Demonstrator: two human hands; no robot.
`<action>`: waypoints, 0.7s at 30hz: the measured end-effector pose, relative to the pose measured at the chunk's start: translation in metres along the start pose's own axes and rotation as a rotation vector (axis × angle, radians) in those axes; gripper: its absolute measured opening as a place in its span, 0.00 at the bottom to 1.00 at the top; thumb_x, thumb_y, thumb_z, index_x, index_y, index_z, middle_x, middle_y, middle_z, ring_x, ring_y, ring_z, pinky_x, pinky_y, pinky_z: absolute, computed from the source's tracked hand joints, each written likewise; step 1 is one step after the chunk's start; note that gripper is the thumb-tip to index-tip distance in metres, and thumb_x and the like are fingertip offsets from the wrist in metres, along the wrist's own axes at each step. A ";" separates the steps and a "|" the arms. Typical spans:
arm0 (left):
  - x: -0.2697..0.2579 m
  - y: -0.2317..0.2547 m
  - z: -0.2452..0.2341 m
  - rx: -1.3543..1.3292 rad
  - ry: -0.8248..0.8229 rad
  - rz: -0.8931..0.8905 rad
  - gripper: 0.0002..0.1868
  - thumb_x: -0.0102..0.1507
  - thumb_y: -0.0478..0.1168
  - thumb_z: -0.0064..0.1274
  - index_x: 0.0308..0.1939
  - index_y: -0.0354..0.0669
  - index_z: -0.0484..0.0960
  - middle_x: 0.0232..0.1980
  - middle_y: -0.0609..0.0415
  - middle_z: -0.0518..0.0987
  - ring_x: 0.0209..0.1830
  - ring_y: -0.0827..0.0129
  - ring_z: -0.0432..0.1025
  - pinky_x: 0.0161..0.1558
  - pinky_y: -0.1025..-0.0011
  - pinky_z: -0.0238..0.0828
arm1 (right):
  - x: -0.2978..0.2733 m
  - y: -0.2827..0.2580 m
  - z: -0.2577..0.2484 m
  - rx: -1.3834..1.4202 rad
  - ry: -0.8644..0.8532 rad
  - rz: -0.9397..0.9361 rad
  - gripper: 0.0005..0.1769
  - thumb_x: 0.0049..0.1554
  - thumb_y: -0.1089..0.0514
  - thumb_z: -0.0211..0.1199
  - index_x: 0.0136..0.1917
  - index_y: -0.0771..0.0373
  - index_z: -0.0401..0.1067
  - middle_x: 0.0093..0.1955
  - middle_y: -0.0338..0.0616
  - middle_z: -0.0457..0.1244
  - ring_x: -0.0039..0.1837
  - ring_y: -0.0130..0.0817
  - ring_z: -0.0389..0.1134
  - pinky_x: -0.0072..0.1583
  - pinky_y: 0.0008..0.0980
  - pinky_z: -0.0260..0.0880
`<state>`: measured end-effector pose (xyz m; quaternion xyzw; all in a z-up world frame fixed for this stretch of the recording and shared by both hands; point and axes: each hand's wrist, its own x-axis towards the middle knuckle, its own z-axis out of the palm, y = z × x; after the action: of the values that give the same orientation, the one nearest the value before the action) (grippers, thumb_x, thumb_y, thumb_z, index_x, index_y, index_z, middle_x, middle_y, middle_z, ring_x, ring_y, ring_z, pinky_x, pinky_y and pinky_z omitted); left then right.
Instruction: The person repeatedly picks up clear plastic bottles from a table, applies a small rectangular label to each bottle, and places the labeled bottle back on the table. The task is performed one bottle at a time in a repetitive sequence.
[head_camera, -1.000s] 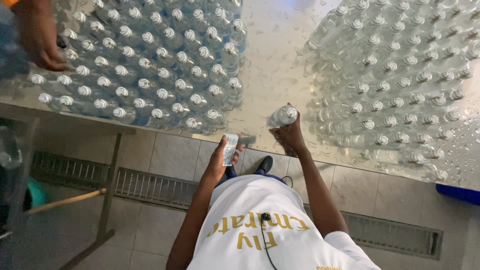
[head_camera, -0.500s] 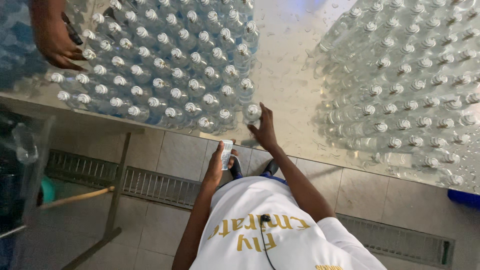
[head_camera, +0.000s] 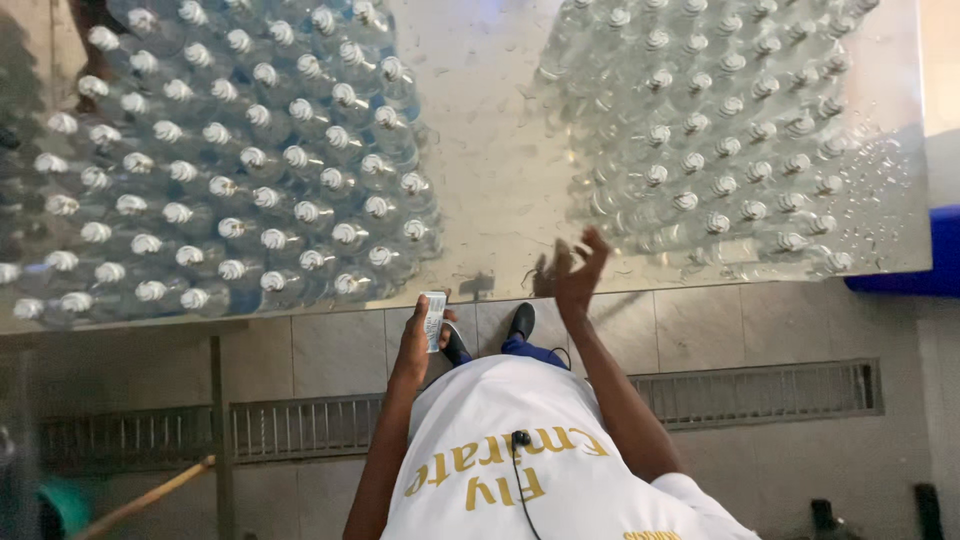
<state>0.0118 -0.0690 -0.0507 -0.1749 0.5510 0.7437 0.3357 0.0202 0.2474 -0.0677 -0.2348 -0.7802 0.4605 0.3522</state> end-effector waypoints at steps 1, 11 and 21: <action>0.001 0.001 0.006 0.006 -0.011 -0.007 0.42 0.75 0.71 0.39 0.75 0.40 0.78 0.48 0.42 0.86 0.29 0.68 0.76 0.26 0.74 0.69 | 0.006 0.016 -0.017 -0.008 0.011 0.004 0.33 0.65 0.59 0.69 0.78 0.64 0.60 0.73 0.55 0.56 0.72 0.50 0.65 0.67 0.43 0.76; 0.009 -0.009 0.030 0.023 -0.100 -0.045 0.43 0.73 0.73 0.41 0.73 0.41 0.80 0.45 0.42 0.87 0.27 0.69 0.76 0.23 0.75 0.69 | 0.050 0.049 -0.093 -0.150 0.410 0.328 0.50 0.60 0.67 0.78 0.80 0.57 0.45 0.79 0.63 0.44 0.81 0.71 0.54 0.81 0.62 0.62; -0.004 -0.006 0.022 -0.179 -0.163 -0.127 0.41 0.74 0.70 0.42 0.76 0.42 0.77 0.46 0.42 0.87 0.27 0.67 0.76 0.23 0.72 0.71 | 0.025 0.065 -0.091 -0.142 0.311 0.409 0.54 0.60 0.59 0.86 0.81 0.73 0.48 0.75 0.76 0.50 0.75 0.76 0.61 0.75 0.60 0.72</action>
<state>0.0214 -0.0490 -0.0450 -0.1778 0.4413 0.7788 0.4088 0.0769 0.3451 -0.0867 -0.4797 -0.6833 0.4245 0.3502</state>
